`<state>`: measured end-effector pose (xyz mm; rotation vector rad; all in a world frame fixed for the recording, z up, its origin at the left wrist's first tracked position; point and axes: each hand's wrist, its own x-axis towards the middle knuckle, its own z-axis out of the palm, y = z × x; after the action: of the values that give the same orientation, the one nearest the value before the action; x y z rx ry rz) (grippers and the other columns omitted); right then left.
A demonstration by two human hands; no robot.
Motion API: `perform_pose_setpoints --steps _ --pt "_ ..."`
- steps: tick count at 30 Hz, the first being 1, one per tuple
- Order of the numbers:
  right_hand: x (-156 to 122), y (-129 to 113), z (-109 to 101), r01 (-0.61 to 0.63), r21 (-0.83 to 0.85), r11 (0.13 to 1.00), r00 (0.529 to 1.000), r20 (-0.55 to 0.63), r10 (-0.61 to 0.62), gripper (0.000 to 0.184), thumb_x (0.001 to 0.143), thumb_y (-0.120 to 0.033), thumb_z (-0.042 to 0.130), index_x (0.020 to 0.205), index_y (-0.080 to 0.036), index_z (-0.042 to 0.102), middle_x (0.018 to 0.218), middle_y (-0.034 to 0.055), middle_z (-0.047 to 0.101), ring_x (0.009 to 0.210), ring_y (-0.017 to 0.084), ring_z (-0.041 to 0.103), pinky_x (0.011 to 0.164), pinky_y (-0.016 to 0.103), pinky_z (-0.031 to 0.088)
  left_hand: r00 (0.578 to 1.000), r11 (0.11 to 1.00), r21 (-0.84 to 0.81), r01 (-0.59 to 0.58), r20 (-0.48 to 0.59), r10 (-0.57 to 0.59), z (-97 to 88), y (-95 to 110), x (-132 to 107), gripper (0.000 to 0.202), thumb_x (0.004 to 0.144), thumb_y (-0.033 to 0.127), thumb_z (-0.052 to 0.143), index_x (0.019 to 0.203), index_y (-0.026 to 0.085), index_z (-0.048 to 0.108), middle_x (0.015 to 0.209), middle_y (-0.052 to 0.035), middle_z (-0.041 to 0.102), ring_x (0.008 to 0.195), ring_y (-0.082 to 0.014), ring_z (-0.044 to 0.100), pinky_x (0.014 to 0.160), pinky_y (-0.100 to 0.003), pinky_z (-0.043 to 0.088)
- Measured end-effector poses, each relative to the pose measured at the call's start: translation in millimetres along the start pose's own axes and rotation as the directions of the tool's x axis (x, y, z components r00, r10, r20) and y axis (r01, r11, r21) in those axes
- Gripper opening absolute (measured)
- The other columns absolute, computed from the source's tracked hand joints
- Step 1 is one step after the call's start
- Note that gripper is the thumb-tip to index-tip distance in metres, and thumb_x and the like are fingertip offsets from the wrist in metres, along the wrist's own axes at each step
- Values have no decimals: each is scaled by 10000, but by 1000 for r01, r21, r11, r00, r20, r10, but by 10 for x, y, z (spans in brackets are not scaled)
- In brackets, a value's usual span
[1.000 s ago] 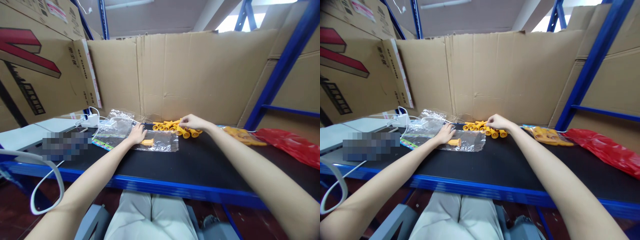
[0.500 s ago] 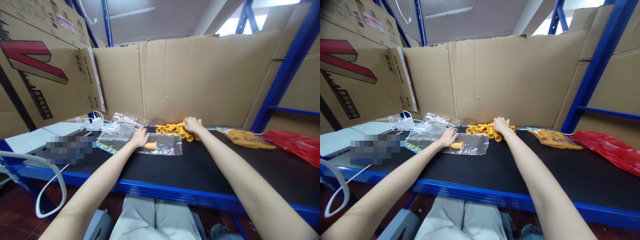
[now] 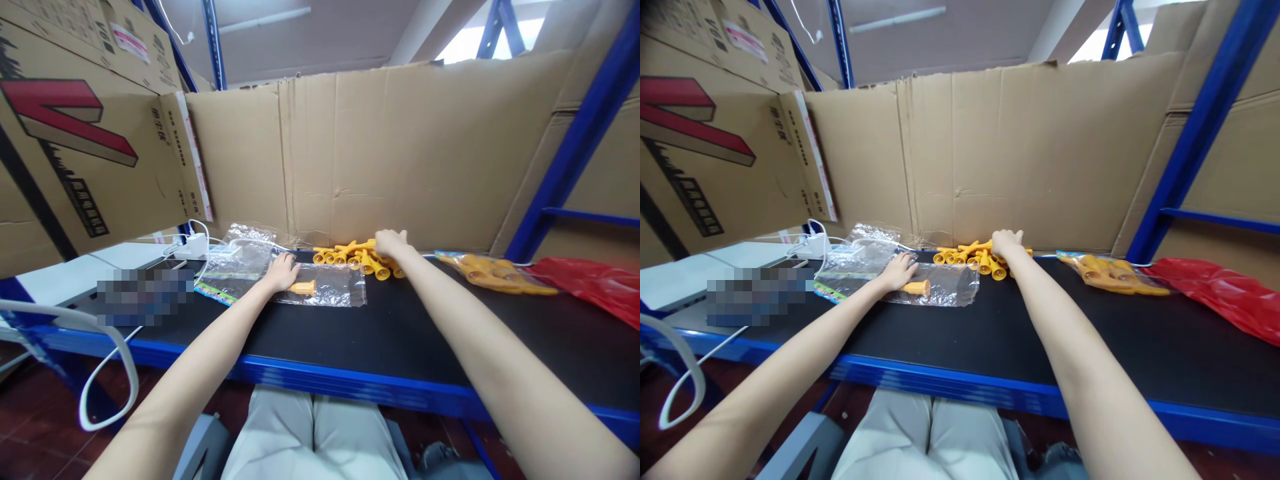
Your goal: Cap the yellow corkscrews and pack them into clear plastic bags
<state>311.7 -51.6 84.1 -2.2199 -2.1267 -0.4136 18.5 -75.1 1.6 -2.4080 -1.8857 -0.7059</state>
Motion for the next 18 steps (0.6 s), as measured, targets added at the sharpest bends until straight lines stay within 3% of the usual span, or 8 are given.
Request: perform_pose_setpoints --steps 4,9,13,18 --pt "-81 105 -131 76 -46 996 995 -67 -79 276 786 -227 541 1008 -90 630 1058 171 619 955 254 576 832 384 373 999 1000 -9 22 33 -22 -37 31 -26 461 885 421 289 1241 160 422 1380 -135 372 1295 -256 306 1046 -494 228" --pt "-303 331 -362 174 49 984 973 -164 -164 287 783 -300 552 995 -120 624 996 136 641 876 223 590 703 292 416 997 999 4 53 52 -53 -93 86 -64 471 880 439 279 1246 176 414 1388 -126 371 1285 -276 315 1027 -544 231" --pt "-594 425 -542 289 99 952 957 -56 -285 300 746 -324 583 964 -124 633 911 103 655 777 189 592 636 258 414 995 997 1 78 65 -78 -113 110 -75 474 877 449 271 1246 189 416 1374 -104 394 1270 -276 333 1027 -546 236" --pt "-939 327 -611 383 160 910 912 94 -400 210 739 -310 573 857 -153 648 756 51 647 635 148 566 543 238 373 994 996 5 87 69 -88 -120 119 -81 464 880 447 263 1241 198 416 1376 -99 397 1267 -271 338 1027 -535 245"
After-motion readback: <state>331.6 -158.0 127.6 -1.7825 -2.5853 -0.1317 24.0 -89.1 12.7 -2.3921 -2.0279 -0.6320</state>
